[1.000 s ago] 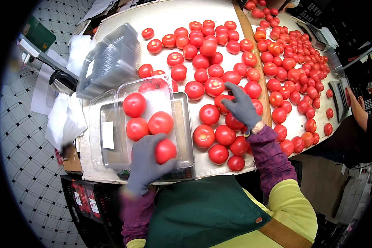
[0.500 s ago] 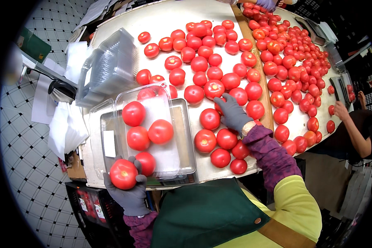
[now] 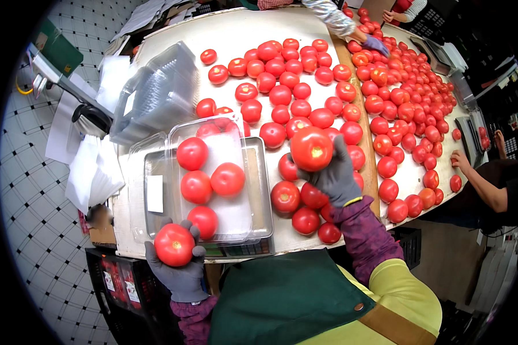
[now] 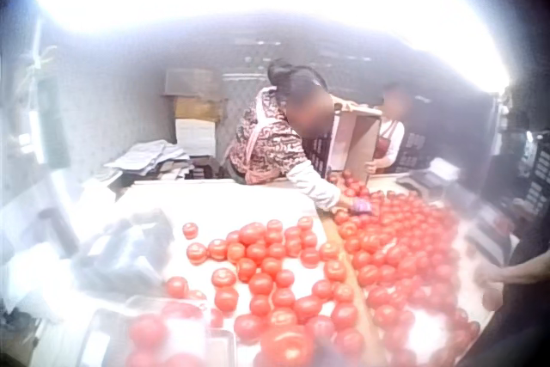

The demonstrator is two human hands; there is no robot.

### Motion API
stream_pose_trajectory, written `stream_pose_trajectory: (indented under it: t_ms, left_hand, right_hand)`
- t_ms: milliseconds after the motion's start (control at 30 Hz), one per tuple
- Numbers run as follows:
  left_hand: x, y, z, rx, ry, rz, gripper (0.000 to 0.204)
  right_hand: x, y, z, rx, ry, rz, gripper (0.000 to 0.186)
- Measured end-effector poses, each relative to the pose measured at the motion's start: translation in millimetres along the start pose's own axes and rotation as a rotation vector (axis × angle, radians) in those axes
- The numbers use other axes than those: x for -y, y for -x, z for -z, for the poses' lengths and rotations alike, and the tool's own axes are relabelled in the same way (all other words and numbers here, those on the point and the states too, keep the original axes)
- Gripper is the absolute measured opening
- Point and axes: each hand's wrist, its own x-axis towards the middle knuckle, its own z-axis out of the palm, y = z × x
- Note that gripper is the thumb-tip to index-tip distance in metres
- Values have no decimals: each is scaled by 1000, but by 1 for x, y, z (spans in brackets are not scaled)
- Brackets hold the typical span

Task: The person picks red tomatoes from a large pile on a table and places them into clear plastic containers. They weigh the filled containers on a digital scale, then move them into a black crate. The person repeats this process, handling tomatoes one by one or in small groups.

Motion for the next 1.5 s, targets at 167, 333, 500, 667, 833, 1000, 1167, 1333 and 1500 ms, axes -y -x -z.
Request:
stream_pose_trajectory:
  t_ms: [167,333,500,667,833,1000,1167,1333,1500]
  left_hand:
    - [-11,8,5,84,66,-7,63]
    - [-25,11,9,40,53,-100,60]
    - [-31,23,13,39,-56,-247,55]
    - [-6,26,-13,-223,-747,-567,50]
    - [-14,37,-35,222,-1015,-524,34]
    - [-48,25,-32,-113,-1080,-835,27]
    - [-54,21,-24,-163,-1197,-846,27]
    - [-41,7,-23,-151,-1244,-773,26]
    - [-25,3,-11,-41,-1797,-699,27]
  right_hand:
    - [-52,10,-30,28,268,-15,62]
    - [-108,6,-64,539,1714,515,59]
    - [-117,-4,-32,671,2010,554,47]
    - [-90,17,-52,73,1306,14,43]
    - [-98,47,-67,-51,596,-279,54]
    - [-65,56,-30,-351,545,67,48]
    - [-35,58,-5,-455,620,192,48]
    - [-19,59,5,-482,438,188,48]
    - [-3,47,31,-477,1625,552,34]
